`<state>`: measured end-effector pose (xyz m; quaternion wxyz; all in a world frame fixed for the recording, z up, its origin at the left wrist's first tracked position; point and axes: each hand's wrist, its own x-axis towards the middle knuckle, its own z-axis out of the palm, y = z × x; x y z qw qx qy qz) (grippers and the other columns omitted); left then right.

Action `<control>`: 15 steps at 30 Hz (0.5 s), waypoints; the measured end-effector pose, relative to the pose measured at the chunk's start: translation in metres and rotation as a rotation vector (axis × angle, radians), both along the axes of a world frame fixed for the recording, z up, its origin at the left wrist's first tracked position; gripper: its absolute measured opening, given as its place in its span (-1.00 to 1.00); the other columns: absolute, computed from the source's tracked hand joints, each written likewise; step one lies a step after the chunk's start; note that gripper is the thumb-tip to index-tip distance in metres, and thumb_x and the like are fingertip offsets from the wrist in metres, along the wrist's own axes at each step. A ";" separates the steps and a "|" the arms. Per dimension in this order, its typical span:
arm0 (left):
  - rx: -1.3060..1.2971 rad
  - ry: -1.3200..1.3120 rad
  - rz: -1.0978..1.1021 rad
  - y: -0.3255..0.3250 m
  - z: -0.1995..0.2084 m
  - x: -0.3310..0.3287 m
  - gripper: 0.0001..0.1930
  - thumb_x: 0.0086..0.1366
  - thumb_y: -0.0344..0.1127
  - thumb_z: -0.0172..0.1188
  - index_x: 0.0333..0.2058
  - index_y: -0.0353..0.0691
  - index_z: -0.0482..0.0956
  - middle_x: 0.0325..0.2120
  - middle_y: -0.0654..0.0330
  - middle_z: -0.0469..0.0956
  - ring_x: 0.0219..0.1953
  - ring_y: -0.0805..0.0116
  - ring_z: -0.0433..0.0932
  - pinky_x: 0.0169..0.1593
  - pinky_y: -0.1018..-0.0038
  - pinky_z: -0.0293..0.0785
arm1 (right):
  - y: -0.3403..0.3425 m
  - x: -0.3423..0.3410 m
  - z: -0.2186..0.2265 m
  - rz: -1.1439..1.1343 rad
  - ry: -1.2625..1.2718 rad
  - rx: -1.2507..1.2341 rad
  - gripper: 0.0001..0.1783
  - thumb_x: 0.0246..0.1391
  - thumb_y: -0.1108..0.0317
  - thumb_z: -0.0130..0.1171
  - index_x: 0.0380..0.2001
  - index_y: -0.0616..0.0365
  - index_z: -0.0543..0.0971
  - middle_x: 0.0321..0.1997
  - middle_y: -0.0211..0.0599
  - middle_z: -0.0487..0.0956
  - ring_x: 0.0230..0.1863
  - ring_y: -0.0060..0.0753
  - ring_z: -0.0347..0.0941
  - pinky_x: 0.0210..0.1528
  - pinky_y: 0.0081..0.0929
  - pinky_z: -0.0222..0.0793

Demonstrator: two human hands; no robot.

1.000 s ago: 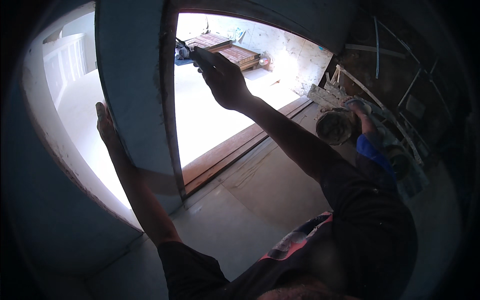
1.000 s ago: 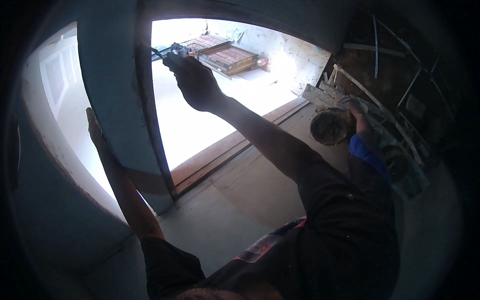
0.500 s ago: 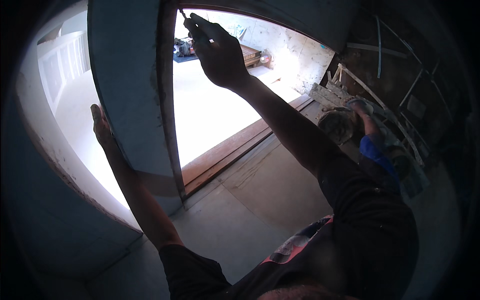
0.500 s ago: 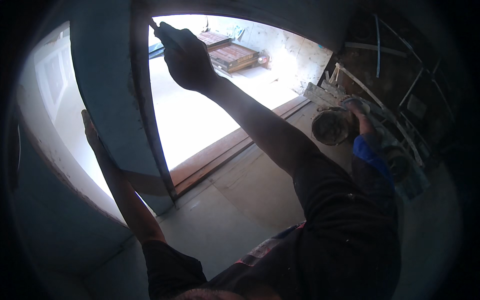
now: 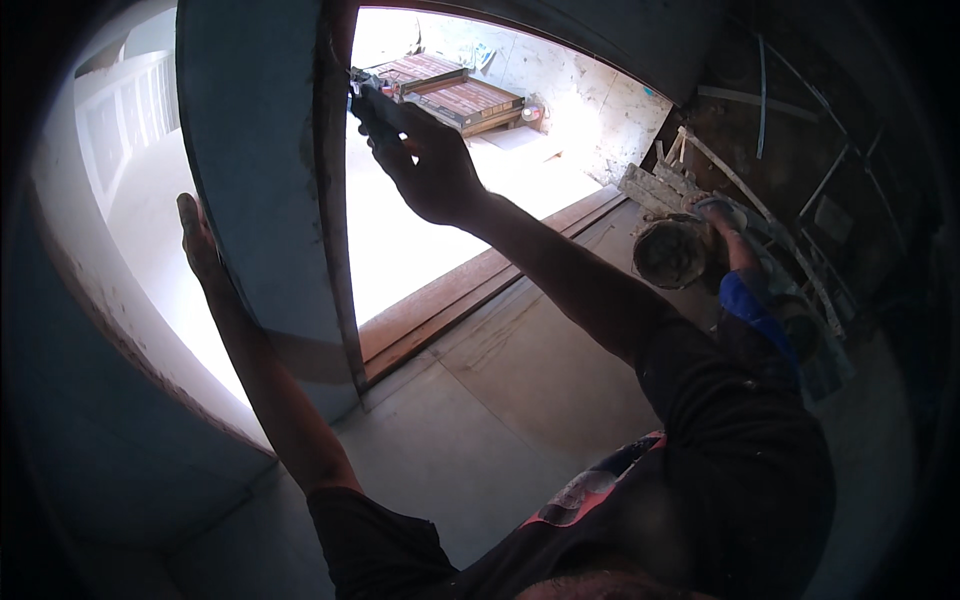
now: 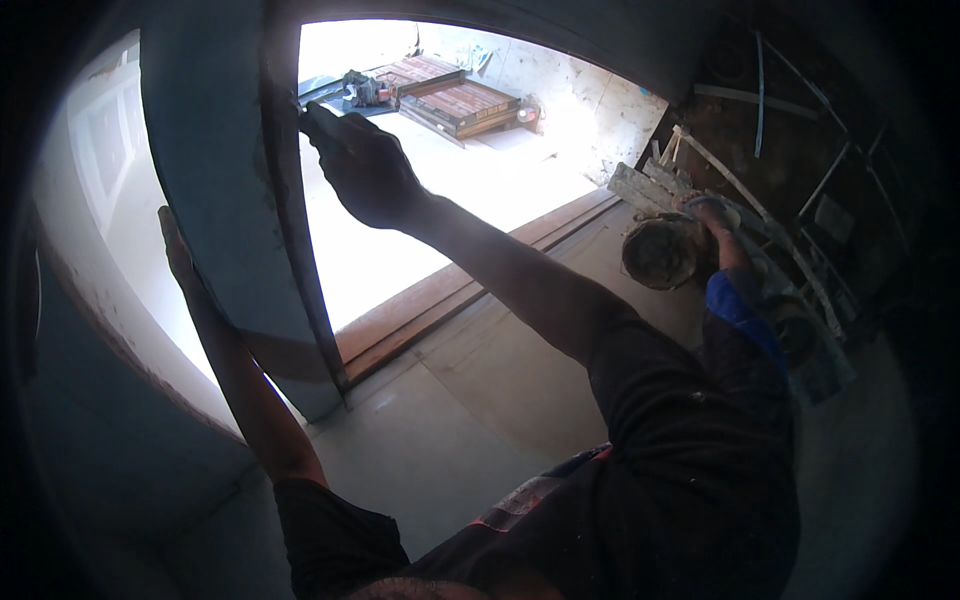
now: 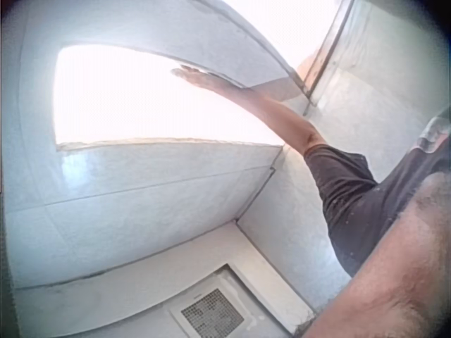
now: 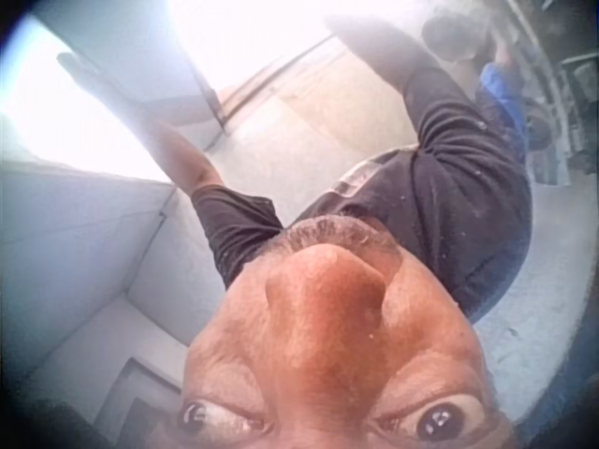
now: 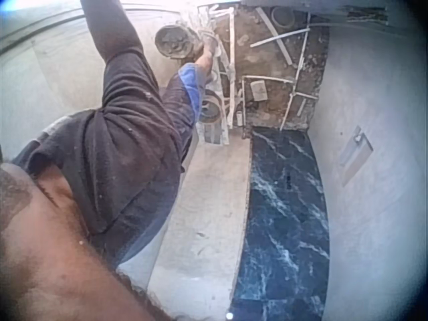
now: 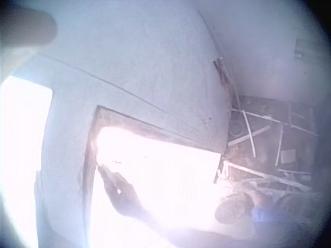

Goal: The person applies plaster to the edges and top of a wooden door frame using a trowel and a smoothing tool.

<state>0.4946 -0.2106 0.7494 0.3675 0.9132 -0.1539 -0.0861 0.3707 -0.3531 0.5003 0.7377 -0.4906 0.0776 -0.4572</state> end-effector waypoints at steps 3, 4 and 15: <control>-0.094 -0.011 0.117 -0.029 -0.009 -0.027 -0.28 0.43 0.25 -0.17 0.24 -0.31 0.29 0.11 0.00 0.41 0.09 0.16 0.43 0.17 0.27 0.33 | 0.016 -0.011 -0.002 0.092 -0.013 0.028 -0.55 0.25 0.47 0.03 0.21 0.19 0.38 -0.07 -0.10 0.57 -0.09 -0.34 0.59 -0.11 -0.44 0.57; -0.098 -0.013 0.102 -0.028 -0.009 -0.027 -0.27 0.43 0.25 -0.18 0.21 -0.36 0.32 0.05 0.03 0.46 0.04 0.23 0.45 0.13 0.32 0.35 | 0.022 -0.016 -0.001 0.150 -0.037 0.120 -0.53 0.23 0.51 0.02 0.22 0.16 0.39 -0.10 -0.15 0.56 -0.13 -0.41 0.56 -0.12 -0.47 0.55; 0.019 -0.102 -0.005 -0.006 -0.010 0.008 -0.26 0.37 0.29 -0.06 0.10 -0.37 0.50 -0.09 0.00 0.56 -0.06 0.30 0.50 0.02 0.35 0.41 | 0.083 -0.048 -0.020 0.336 -0.054 0.166 -0.44 0.08 0.66 -0.01 0.21 0.24 0.42 -0.06 -0.19 0.58 -0.14 -0.43 0.52 -0.09 -0.51 0.46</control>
